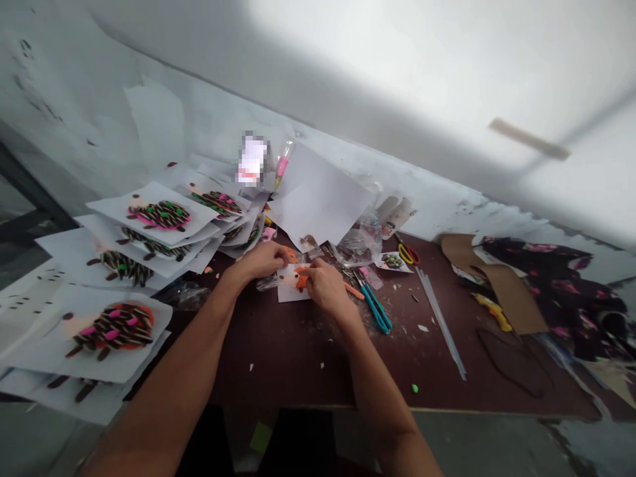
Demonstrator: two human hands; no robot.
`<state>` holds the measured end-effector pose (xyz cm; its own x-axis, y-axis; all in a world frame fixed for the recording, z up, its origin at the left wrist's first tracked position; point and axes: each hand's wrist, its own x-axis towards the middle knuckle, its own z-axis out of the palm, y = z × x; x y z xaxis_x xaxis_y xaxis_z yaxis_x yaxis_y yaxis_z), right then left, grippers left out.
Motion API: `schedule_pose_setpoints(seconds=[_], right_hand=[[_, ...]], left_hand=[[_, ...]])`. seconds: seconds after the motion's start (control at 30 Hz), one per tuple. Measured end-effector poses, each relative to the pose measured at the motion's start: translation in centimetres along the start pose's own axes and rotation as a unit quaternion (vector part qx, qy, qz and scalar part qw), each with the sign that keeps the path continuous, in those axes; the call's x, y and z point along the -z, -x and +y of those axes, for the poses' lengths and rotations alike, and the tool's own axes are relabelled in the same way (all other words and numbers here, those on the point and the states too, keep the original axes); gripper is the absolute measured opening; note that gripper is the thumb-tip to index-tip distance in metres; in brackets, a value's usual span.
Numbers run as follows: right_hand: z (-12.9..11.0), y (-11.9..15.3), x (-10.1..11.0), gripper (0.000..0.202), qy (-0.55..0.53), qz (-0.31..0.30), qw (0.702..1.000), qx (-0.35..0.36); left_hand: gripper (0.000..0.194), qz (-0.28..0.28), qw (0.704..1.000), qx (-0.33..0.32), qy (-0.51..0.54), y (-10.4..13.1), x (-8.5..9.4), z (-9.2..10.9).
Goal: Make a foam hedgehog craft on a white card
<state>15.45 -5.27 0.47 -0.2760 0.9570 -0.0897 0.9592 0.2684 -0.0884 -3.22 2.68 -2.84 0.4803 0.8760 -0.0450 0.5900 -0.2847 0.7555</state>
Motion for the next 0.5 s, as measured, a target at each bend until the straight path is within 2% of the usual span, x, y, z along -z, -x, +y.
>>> schedule_pose_setpoints(seconds=[0.33,0.5], right_hand=[[-0.94,0.04,0.13,0.038,0.02,-0.036,0.999,0.015],[-0.36,-0.01,-0.21,0.04,-0.014,0.005,1.0,-0.016]], left_hand=[[0.028,-0.003,1.0,0.005,-0.007,0.06,-0.11,-0.1],[0.027,0.007,1.0,0.001,-0.005,0.04,-0.16,-0.25]])
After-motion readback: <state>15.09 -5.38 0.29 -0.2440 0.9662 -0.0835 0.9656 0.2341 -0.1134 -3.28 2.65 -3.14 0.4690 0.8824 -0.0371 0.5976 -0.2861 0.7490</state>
